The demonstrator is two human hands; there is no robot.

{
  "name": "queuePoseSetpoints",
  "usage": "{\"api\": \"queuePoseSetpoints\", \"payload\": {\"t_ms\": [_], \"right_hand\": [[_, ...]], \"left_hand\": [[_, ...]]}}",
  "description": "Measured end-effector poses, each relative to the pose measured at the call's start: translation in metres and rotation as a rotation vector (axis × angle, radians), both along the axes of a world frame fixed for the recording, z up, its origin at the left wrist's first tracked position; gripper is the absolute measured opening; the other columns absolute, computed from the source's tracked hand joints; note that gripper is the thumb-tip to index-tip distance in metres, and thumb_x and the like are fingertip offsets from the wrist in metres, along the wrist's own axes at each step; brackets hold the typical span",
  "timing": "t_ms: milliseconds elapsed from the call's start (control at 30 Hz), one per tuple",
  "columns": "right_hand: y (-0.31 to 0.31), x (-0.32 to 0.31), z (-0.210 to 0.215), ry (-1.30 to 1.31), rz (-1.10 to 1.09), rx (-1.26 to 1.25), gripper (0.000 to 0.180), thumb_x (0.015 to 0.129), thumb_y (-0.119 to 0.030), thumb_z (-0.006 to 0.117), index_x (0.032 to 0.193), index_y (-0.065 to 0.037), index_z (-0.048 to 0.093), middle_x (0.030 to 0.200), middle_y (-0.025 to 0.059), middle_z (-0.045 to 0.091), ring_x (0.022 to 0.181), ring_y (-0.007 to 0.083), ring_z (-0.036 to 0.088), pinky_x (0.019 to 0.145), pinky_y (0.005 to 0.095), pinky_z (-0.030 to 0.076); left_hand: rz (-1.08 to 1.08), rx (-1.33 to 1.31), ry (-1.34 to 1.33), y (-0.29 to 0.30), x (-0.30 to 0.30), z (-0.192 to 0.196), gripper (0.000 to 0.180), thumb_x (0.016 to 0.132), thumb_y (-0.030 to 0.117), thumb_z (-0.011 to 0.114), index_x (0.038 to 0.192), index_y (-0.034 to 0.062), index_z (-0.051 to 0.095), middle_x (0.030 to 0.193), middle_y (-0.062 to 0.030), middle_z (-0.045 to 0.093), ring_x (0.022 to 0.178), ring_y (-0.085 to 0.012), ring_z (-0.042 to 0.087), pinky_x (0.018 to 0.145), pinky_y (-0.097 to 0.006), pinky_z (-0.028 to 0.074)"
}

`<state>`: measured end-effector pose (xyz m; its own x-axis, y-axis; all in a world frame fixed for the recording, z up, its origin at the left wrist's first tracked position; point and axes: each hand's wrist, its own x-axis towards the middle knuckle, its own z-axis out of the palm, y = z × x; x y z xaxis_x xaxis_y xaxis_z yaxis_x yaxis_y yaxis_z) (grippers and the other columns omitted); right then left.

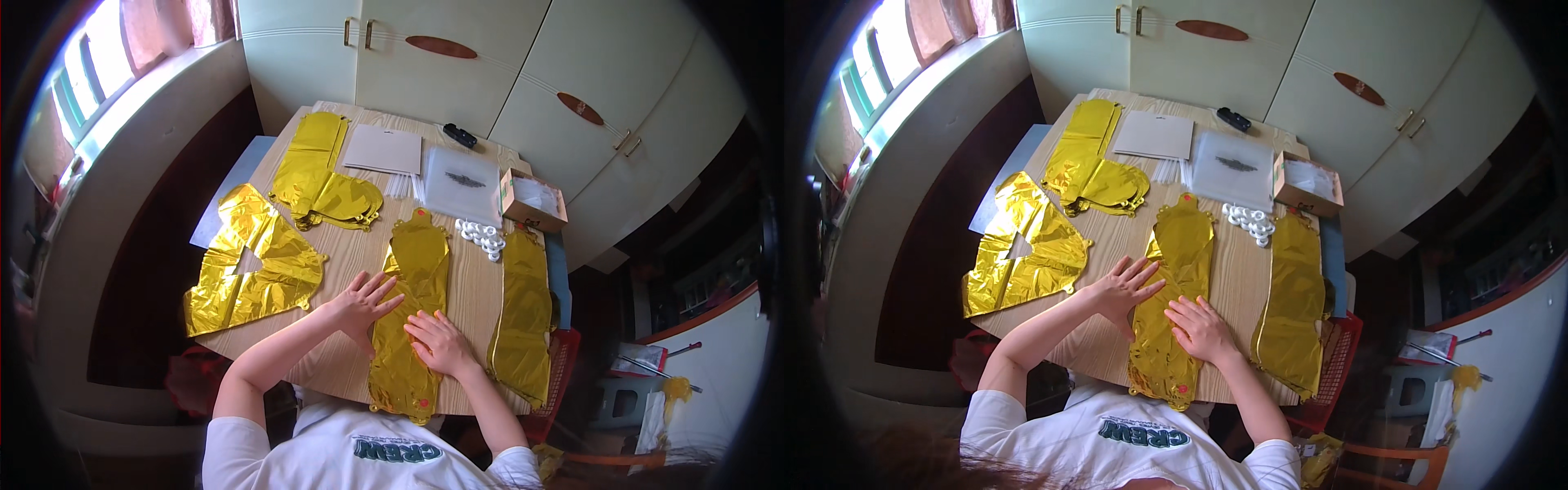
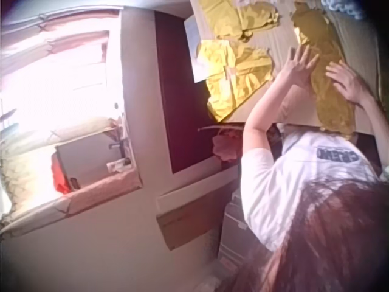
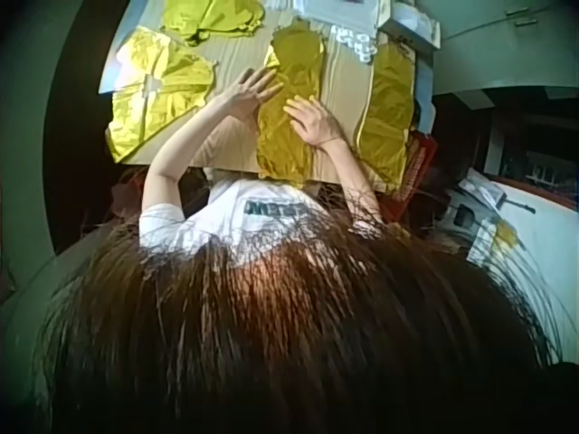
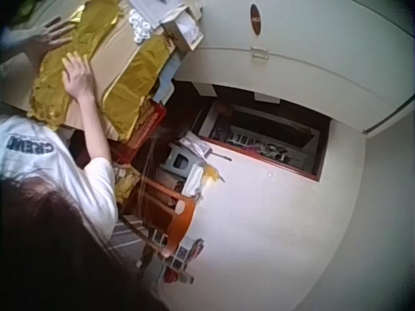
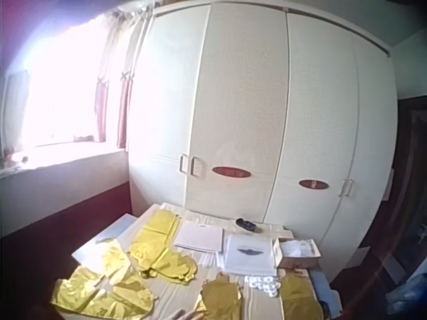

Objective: Folding and stacking gold-colored sheets of paper at a workstation.

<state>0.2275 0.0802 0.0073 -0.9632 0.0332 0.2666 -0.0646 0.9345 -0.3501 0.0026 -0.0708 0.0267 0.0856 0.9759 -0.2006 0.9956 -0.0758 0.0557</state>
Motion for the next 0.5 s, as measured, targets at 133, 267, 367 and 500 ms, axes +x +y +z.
{"api": "queuePoseSetpoints", "payload": {"t_ms": [133, 267, 367, 500], "right_hand": [[0.0, -0.001, 0.0, -0.001, 0.007, -0.012, 0.037, 0.091, -0.022, 0.063, 0.127, -0.015, 0.064, 0.135, 0.0076, 0.061, 0.13, 0.027, 0.053, 0.113, 0.0501, 0.036], [0.0, -0.001, 0.0, 0.005, 0.0, -0.014, 0.035, 0.091, -0.022, 0.063, 0.125, -0.014, 0.065, 0.134, 0.0079, 0.061, 0.13, 0.0271, 0.053, 0.112, 0.0501, 0.037], [0.0, -0.001, 0.0, 0.007, 0.0, -0.008, 0.034, 0.091, -0.022, 0.063, 0.124, -0.014, 0.065, 0.133, 0.0082, 0.062, 0.13, 0.0273, 0.053, 0.112, 0.0502, 0.037], [0.0, -0.001, 0.001, -0.001, 0.008, -0.001, 0.033, 0.091, -0.022, 0.063, 0.123, -0.013, 0.066, 0.133, 0.0082, 0.061, 0.13, 0.0273, 0.053, 0.112, 0.0502, 0.037]], "left_hand": [[0.082, 0.166, -0.067, -0.001, -0.001, -0.018, 0.12, 0.071, 0.085, 0.056, 0.154, 0.0032, 0.026, 0.159, -0.026, 0.023, 0.148, -0.0403, 0.021, 0.118, -0.056, 0.02], [0.16, 0.191, -0.029, 0.009, 0.001, -0.018, 0.113, 0.079, 0.086, 0.043, 0.152, 0.0002, 0.031, 0.156, -0.0247, 0.03, 0.146, -0.0354, 0.027, 0.114, -0.049, 0.027], [0.226, 0.222, -0.009, 0.016, -0.005, -0.02, 0.113, 0.079, 0.086, 0.043, 0.151, -0.0009, 0.033, 0.155, -0.0224, 0.034, 0.143, -0.0322, 0.032, 0.109, -0.045, 0.031], [0.27, 0.276, 0.077, 0.026, -0.014, -0.022, 0.113, 0.078, 0.085, 0.045, 0.148, -0.0027, 0.037, 0.153, -0.0196, 0.038, 0.136, -0.0281, 0.039, 0.105, -0.042, 0.034]]}}
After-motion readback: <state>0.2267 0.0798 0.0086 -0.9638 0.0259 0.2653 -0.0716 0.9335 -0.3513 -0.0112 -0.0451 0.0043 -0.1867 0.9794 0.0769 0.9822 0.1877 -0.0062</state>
